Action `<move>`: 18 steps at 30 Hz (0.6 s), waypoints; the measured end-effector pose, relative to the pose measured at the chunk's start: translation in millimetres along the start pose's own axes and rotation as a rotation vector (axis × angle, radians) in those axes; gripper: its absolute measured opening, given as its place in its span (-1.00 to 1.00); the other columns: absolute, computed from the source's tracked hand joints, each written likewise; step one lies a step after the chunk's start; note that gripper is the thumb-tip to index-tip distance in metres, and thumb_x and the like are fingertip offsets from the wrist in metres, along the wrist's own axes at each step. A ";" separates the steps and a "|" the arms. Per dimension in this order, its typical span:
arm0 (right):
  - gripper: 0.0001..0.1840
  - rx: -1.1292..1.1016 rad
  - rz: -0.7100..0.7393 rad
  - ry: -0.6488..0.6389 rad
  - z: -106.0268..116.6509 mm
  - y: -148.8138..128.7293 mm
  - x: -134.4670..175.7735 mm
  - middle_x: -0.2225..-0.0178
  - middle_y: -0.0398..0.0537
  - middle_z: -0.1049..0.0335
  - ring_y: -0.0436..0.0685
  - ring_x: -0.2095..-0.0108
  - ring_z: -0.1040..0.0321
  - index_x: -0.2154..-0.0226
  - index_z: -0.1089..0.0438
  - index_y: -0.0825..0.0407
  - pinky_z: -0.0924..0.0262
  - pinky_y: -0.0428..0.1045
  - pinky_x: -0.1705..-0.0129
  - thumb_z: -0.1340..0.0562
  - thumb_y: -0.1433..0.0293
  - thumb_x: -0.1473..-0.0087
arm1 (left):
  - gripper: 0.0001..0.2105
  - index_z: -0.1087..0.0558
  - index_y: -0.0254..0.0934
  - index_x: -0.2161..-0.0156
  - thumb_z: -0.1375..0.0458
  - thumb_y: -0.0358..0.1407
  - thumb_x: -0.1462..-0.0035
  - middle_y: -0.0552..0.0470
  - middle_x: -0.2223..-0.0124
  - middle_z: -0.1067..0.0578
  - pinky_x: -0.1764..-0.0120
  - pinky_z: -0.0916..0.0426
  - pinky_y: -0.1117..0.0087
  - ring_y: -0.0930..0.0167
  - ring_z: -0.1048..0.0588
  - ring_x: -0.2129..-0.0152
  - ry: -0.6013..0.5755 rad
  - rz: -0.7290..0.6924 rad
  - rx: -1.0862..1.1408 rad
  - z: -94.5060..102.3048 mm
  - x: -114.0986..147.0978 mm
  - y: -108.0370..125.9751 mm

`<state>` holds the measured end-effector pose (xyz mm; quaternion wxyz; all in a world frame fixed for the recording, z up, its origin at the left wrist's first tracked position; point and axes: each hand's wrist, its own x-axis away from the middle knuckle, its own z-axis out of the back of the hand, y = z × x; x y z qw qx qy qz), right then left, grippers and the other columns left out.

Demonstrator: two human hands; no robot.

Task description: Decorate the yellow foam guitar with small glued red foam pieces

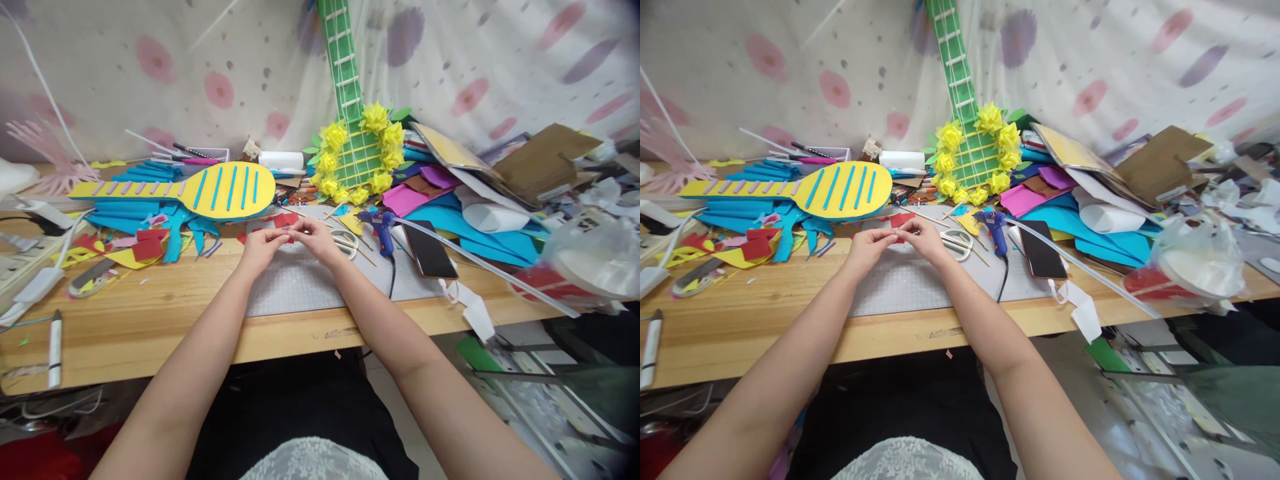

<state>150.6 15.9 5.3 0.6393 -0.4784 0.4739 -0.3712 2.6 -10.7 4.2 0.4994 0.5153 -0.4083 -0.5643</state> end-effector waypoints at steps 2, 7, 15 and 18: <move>-0.74 0.027 0.002 -0.002 0.9 -0.5 0.2 0.56 -0.19 -0.34 -0.05 0.50 -0.25 0.56 -0.34 0.06 -0.18 -0.07 0.36 -0.31 0.21 0.21 | -0.73 -0.57 -0.28 0.40 -0.30 -0.13 0.22 -0.07 0.31 -0.58 0.13 -0.33 0.28 0.29 -0.50 0.30 -0.003 0.037 0.050 -1.3 0.3 -0.7; -0.76 0.121 0.000 0.025 1.2 -4.0 -0.1 0.55 -0.18 -0.34 -0.04 0.49 -0.25 0.57 -0.34 0.07 -0.18 -0.08 0.35 -0.30 0.23 0.22 | -0.61 -0.57 -0.31 0.41 -0.32 -0.02 0.30 -0.10 0.35 -0.57 0.18 -0.34 0.30 0.32 -0.50 0.35 0.009 0.136 0.125 -4.5 1.9 0.9; -0.83 -0.032 -0.036 -0.043 1.4 -2.5 1.1 0.53 -0.19 -0.35 -0.06 0.50 -0.26 0.50 -0.37 0.07 -0.19 -0.08 0.35 -0.28 0.31 0.20 | -0.57 -0.55 -0.34 0.44 -0.35 -0.03 0.40 -0.06 0.44 -0.55 0.26 -0.35 0.33 0.41 -0.46 0.48 0.040 0.205 0.246 -5.0 -0.3 -3.4; -0.86 -0.013 -0.055 -0.015 -0.2 -2.5 1.6 0.52 -0.19 -0.36 -0.06 0.49 -0.26 0.50 -0.37 0.07 -0.21 -0.08 0.35 -0.27 0.35 0.20 | -0.61 -0.56 -0.33 0.41 -0.33 -0.05 0.32 -0.07 0.39 -0.56 0.20 -0.33 0.32 0.36 -0.48 0.40 0.052 0.144 0.164 -4.0 -0.2 -5.4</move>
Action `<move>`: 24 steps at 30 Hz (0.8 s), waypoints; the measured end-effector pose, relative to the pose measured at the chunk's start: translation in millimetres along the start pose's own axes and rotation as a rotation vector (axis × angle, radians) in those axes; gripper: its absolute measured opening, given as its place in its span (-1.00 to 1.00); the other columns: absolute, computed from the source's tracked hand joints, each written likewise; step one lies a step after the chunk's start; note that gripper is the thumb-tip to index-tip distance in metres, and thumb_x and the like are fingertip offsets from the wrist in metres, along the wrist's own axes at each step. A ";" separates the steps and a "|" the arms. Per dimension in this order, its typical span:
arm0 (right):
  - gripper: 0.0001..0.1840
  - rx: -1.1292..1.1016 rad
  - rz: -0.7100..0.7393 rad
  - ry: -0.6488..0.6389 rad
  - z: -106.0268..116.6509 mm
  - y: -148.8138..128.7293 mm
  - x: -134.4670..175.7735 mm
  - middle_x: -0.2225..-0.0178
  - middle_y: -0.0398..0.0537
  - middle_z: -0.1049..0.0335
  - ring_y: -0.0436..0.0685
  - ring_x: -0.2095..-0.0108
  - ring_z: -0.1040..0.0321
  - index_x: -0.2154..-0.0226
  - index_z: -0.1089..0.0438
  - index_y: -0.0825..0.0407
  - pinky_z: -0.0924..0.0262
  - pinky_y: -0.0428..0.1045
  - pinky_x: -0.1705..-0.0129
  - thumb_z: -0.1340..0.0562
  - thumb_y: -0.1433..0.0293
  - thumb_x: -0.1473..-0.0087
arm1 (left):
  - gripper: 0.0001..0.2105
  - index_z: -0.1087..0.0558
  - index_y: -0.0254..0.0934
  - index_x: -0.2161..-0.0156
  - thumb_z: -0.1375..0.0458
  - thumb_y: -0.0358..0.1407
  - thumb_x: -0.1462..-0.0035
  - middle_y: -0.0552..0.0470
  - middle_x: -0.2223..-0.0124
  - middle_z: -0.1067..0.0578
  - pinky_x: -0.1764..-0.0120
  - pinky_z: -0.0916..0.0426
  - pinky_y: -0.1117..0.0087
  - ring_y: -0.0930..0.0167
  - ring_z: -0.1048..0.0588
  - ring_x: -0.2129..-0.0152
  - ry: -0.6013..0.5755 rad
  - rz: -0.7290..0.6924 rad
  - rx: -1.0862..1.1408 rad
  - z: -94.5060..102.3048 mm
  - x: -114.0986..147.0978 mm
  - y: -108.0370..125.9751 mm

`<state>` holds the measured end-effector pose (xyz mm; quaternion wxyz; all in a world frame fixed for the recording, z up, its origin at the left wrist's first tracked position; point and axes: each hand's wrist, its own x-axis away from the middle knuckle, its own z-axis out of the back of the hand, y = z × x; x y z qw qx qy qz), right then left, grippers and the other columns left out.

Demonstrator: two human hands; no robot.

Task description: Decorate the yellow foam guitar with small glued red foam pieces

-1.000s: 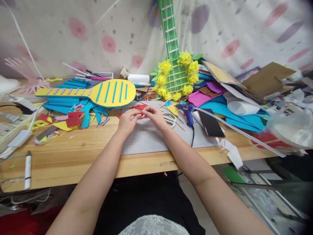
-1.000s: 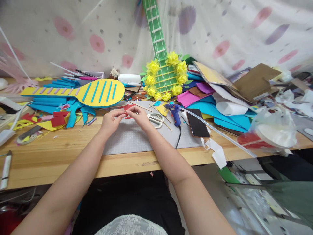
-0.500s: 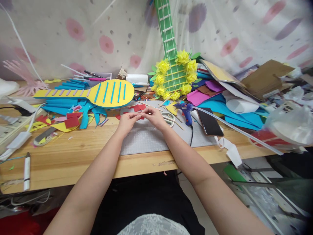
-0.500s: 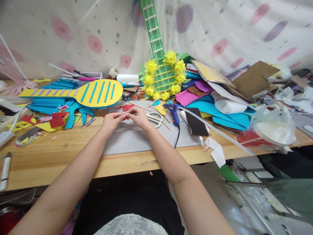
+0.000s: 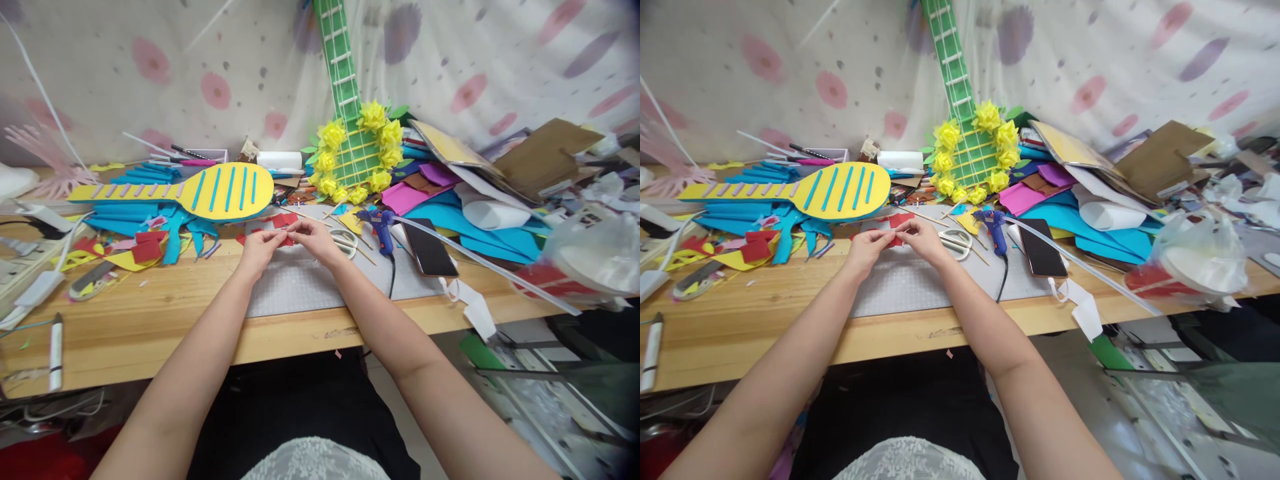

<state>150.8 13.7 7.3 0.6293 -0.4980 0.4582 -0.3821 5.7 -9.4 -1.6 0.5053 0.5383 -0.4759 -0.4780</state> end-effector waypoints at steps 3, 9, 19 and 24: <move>-0.83 -0.029 -0.022 0.049 -2.3 -2.8 1.1 0.45 -0.18 -0.38 -0.06 0.46 -0.28 0.46 -0.36 0.06 -0.24 -0.08 0.35 -0.27 0.35 0.21 | -0.64 -0.57 -0.33 0.38 -0.30 -0.07 0.25 -0.08 0.33 -0.57 0.14 -0.32 0.30 0.32 -0.49 0.33 0.024 -0.063 -0.058 0.6 0.1 -0.3; -0.72 -0.201 -0.194 0.098 -10.5 -7.9 3.3 0.47 -0.21 -0.34 -0.10 0.50 -0.27 0.40 -0.31 0.03 -0.26 -0.14 0.43 -0.26 0.21 0.17 | -0.64 -0.56 -0.33 0.34 -0.28 -0.08 0.20 -0.08 0.31 -0.57 0.15 -0.34 0.30 0.33 -0.50 0.33 0.079 -0.090 -0.004 1.2 -2.9 -3.3; -0.58 -0.093 -0.228 0.181 -28.6 0.1 -1.4 0.63 -0.22 -0.26 -0.08 0.62 -0.22 0.53 -0.20 0.03 -0.18 -0.14 0.57 -0.14 0.01 0.04 | -0.70 -0.57 -0.32 0.33 -0.24 -0.12 0.12 -0.09 0.25 -0.56 0.11 -0.35 0.30 0.32 -0.49 0.26 0.140 -0.210 -0.075 3.1 -3.6 -4.2; -0.74 -0.138 -0.032 0.149 -29.9 -1.7 -0.2 0.57 -0.28 -0.26 -0.11 0.56 -0.23 0.49 -0.22 0.03 -0.23 -0.14 0.48 -0.29 0.28 0.20 | -0.65 -0.56 -0.33 0.32 -0.29 -0.11 0.20 -0.06 0.29 -0.57 0.16 -0.37 0.30 0.36 -0.49 0.32 0.130 -0.122 0.086 -0.4 -0.5 2.5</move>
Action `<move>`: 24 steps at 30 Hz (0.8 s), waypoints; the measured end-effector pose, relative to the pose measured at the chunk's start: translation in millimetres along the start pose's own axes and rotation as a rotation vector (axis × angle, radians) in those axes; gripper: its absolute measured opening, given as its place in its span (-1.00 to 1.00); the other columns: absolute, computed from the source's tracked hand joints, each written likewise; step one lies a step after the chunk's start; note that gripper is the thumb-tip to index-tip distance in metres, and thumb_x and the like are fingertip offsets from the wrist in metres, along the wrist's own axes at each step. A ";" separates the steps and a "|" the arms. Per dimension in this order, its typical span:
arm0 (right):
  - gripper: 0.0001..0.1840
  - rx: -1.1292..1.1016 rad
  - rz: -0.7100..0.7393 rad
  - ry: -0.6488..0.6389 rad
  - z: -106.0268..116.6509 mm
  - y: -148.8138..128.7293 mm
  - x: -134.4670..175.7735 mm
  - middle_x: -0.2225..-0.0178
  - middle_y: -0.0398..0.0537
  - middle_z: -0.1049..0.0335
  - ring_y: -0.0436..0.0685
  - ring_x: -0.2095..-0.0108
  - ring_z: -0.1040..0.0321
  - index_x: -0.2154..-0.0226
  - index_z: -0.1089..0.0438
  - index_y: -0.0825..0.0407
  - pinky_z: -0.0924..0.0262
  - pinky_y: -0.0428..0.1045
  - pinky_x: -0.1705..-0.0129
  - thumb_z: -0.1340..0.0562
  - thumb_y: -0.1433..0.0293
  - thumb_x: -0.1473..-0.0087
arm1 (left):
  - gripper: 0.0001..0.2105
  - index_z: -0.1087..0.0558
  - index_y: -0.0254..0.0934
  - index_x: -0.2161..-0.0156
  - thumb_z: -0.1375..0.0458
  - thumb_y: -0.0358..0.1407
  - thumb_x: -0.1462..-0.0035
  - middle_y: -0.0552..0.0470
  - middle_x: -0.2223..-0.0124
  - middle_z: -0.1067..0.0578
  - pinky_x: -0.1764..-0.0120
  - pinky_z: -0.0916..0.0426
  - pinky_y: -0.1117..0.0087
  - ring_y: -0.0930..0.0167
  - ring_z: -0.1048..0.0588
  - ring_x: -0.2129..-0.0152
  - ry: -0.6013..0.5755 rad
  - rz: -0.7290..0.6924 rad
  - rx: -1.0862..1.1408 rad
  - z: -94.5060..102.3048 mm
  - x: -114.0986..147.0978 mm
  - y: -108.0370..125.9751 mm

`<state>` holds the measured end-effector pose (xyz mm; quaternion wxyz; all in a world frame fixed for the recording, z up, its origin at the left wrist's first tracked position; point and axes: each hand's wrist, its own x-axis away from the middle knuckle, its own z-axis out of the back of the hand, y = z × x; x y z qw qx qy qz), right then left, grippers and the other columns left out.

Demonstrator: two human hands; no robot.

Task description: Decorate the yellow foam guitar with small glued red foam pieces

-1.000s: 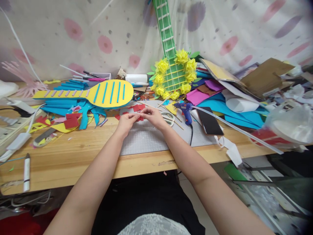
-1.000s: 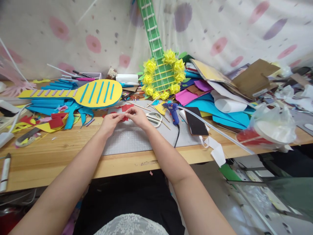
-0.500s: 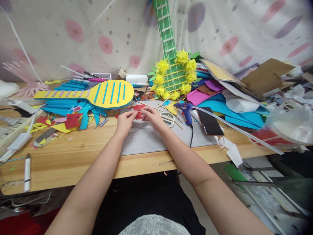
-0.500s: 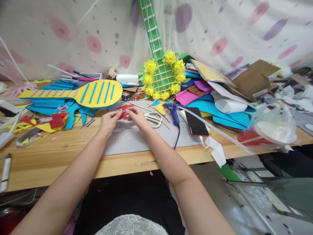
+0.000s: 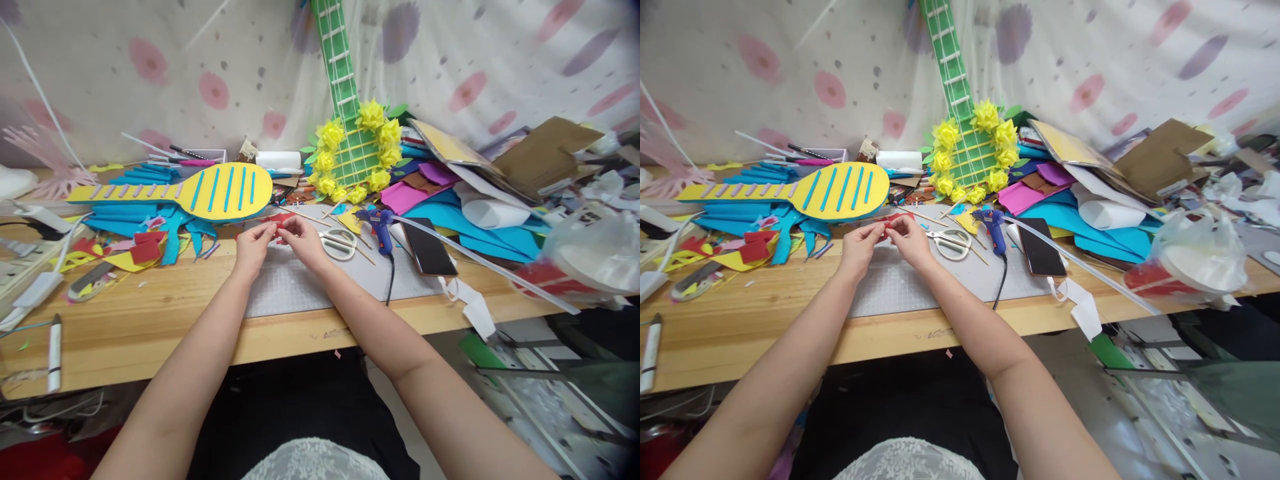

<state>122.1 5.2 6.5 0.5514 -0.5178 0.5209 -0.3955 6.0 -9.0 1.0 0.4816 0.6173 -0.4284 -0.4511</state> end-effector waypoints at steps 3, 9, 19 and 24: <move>-0.82 -0.100 -0.010 -0.006 1.6 -2.4 -0.1 0.57 -0.30 -0.27 -0.12 0.55 -0.23 0.47 -0.23 0.03 -0.24 -0.14 0.45 -0.24 0.36 0.20 | -0.64 -0.57 -0.33 0.34 -0.31 -0.10 0.24 -0.06 0.31 -0.57 0.17 -0.38 0.31 0.39 -0.49 0.35 -0.007 0.036 0.084 -2.2 0.7 1.7; -0.83 -0.170 -0.111 -0.073 5.0 -5.6 -0.2 0.56 -0.31 -0.29 -0.14 0.59 -0.23 0.39 -0.30 0.01 -0.21 -0.17 0.49 -0.16 0.43 0.18 | -0.65 -0.57 -0.33 0.38 -0.35 -0.13 0.31 -0.02 0.42 -0.55 0.23 -0.39 0.32 0.42 -0.48 0.45 -0.016 0.079 0.162 -3.9 0.6 1.8; -0.93 -0.173 -0.130 0.017 6.6 -9.5 -0.3 0.60 -0.32 -0.20 -0.14 0.59 -0.18 0.47 -0.24 0.02 -0.24 -0.17 0.53 -0.14 0.36 0.10 | -0.66 -0.57 -0.32 0.39 -0.35 -0.12 0.30 -0.07 0.36 -0.57 0.18 -0.37 0.28 0.38 -0.50 0.38 -0.009 0.063 0.137 -3.7 -0.2 0.3; -0.71 -0.069 -0.139 0.019 4.3 -8.1 -0.3 0.57 -0.28 -0.28 -0.12 0.58 -0.25 0.46 -0.19 0.02 -0.20 -0.18 0.57 -0.21 0.15 0.07 | -0.75 -0.58 -0.28 0.38 -0.28 -0.14 0.16 -0.07 0.28 -0.57 0.12 -0.36 0.27 0.32 -0.50 0.29 -0.041 -0.105 -0.046 0.7 -1.2 -4.0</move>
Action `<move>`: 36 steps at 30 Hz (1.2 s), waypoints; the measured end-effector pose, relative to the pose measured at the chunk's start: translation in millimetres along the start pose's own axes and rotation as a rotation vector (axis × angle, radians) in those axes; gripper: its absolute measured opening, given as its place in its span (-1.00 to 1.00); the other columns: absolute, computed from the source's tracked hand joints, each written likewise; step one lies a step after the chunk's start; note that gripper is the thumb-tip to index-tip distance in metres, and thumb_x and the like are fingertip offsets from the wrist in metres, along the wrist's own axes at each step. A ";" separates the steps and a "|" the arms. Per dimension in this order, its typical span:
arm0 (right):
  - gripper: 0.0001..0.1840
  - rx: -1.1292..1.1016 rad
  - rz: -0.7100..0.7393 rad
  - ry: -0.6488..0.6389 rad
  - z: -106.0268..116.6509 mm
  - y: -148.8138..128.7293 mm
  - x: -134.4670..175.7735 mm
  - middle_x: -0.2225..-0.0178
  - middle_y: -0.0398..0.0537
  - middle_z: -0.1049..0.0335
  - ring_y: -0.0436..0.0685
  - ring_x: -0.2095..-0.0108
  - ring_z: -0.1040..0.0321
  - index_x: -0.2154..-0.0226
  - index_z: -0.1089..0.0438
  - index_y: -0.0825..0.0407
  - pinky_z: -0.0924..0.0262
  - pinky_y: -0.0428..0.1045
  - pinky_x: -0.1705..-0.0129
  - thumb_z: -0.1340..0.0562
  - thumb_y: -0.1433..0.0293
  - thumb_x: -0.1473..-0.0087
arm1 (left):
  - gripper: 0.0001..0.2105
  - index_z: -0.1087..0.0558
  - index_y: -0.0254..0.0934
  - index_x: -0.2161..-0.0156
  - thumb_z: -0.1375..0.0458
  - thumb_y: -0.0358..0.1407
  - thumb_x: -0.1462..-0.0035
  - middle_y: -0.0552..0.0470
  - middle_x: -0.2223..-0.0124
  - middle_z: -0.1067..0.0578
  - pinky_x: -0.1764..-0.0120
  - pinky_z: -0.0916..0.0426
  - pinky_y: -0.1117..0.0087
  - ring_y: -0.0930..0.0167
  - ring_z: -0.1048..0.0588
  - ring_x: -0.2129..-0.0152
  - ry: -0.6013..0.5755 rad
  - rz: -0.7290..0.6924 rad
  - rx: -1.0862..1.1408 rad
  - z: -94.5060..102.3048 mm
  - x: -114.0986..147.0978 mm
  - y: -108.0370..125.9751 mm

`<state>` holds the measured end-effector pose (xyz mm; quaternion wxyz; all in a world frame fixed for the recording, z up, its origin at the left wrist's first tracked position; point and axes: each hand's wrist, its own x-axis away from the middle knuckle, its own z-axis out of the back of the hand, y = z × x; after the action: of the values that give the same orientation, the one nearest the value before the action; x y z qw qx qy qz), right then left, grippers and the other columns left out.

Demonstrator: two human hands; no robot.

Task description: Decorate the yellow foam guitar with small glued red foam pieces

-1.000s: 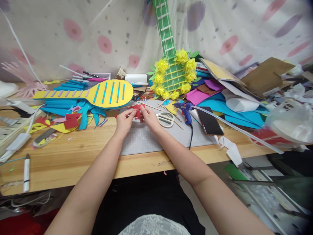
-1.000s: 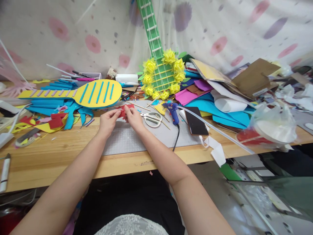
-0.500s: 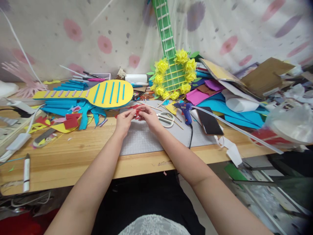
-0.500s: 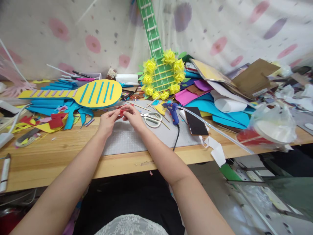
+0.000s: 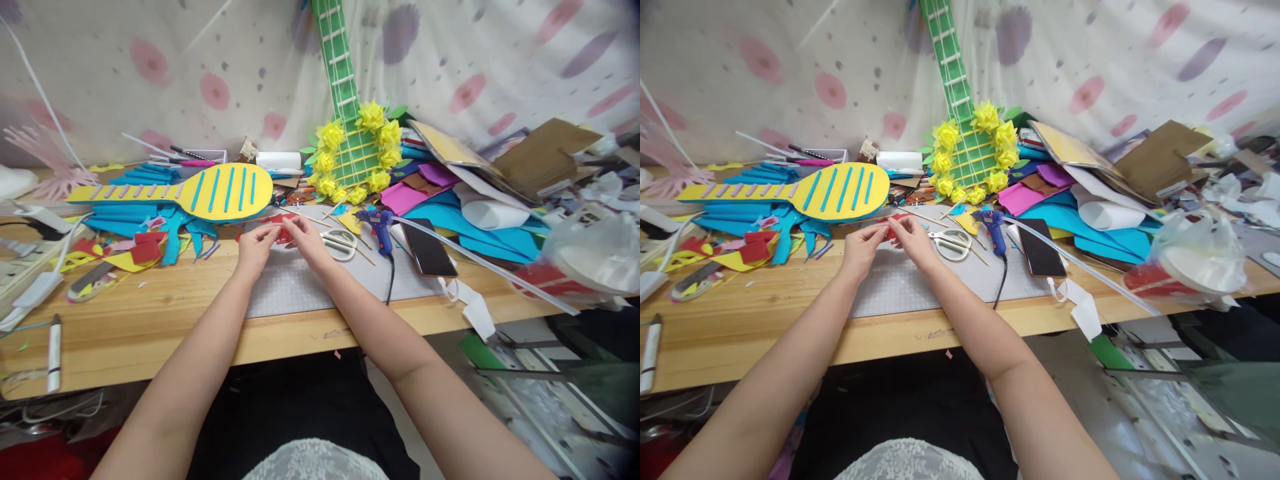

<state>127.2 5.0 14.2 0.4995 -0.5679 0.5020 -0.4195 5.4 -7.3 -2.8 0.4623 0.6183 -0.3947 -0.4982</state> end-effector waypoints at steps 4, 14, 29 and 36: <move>-0.65 0.078 0.025 0.030 -0.6 6.3 -2.3 0.59 -0.26 -0.30 -0.11 0.60 -0.27 0.48 -0.20 0.03 -0.22 -0.17 0.56 -0.26 0.13 0.12 | -0.82 -0.58 -0.24 0.39 -0.23 -0.19 0.07 -0.04 0.26 -0.57 0.08 -0.34 0.28 0.33 -0.50 0.24 -0.016 -0.136 -0.153 1.6 1.4 0.5; -0.76 0.224 0.280 0.122 2.7 12.9 -5.7 0.50 -0.24 -0.32 -0.08 0.49 -0.28 0.45 -0.21 0.01 -0.24 -0.12 0.43 -0.25 0.24 0.11 | -0.84 -0.58 -0.23 0.40 -0.20 -0.21 0.04 -0.02 0.26 -0.57 0.08 -0.35 0.29 0.33 -0.50 0.24 -0.009 -0.157 -0.195 0.9 1.9 2.0; -0.88 0.319 0.333 0.152 -1.5 6.8 6.9 0.48 -0.25 -0.28 -0.07 0.50 -0.24 0.40 -0.16 -0.03 -0.18 -0.12 0.41 -0.15 0.32 0.02 | -0.80 -0.56 -0.31 0.47 -0.28 -0.21 0.22 -0.05 0.42 -0.56 0.22 -0.38 0.31 0.36 -0.50 0.40 0.144 0.107 0.037 -4.7 -2.1 -7.3; -0.83 0.200 0.310 0.116 -5.1 7.9 7.7 0.46 -0.24 -0.25 -0.08 0.48 -0.23 0.39 -0.16 -0.03 -0.20 -0.14 0.40 -0.19 0.29 0.04 | -0.79 -0.56 -0.32 0.46 -0.30 -0.21 0.24 -0.04 0.42 -0.56 0.27 -0.38 0.34 0.39 -0.48 0.46 0.124 0.132 0.072 -5.8 -0.8 -5.1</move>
<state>122.1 -3.3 7.0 0.5822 -0.4062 0.5673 -0.4175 11.1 -4.1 -7.1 0.4949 0.6369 -0.4230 -0.4130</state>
